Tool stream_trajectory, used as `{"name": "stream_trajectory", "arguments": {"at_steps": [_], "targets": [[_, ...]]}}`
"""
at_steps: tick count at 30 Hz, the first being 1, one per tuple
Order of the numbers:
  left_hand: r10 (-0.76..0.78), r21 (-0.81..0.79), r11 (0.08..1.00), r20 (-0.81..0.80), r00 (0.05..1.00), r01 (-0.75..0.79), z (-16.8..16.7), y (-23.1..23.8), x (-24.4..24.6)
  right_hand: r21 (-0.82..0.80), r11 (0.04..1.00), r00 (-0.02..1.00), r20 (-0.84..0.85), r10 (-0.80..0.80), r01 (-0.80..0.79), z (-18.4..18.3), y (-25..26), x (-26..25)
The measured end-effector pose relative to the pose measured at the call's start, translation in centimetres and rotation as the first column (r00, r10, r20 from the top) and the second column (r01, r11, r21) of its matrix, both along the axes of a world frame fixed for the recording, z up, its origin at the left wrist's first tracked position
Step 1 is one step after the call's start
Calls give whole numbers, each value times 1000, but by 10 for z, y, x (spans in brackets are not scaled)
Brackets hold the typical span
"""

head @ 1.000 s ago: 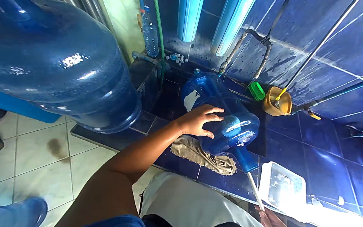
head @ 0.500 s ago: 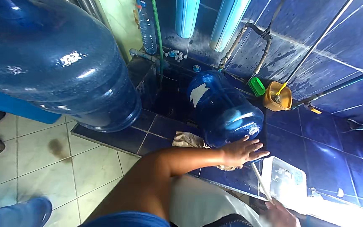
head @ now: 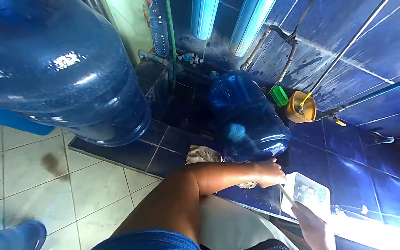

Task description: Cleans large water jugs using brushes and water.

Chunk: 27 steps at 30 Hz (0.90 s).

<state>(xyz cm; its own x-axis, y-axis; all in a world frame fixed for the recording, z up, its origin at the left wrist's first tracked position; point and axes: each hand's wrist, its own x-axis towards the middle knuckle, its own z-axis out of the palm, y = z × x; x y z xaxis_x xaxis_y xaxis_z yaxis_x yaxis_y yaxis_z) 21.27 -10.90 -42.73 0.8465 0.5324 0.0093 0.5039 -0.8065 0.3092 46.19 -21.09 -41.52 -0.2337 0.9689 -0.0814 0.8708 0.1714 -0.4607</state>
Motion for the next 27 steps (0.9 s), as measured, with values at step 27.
{"name": "stream_trajectory", "arguments": {"at_steps": [27], "targets": [[7, 21, 1000, 75, 997, -9, 0, -30, -15, -682, 730, 599, -572, -560, 31, -36, -48, -27]]}}
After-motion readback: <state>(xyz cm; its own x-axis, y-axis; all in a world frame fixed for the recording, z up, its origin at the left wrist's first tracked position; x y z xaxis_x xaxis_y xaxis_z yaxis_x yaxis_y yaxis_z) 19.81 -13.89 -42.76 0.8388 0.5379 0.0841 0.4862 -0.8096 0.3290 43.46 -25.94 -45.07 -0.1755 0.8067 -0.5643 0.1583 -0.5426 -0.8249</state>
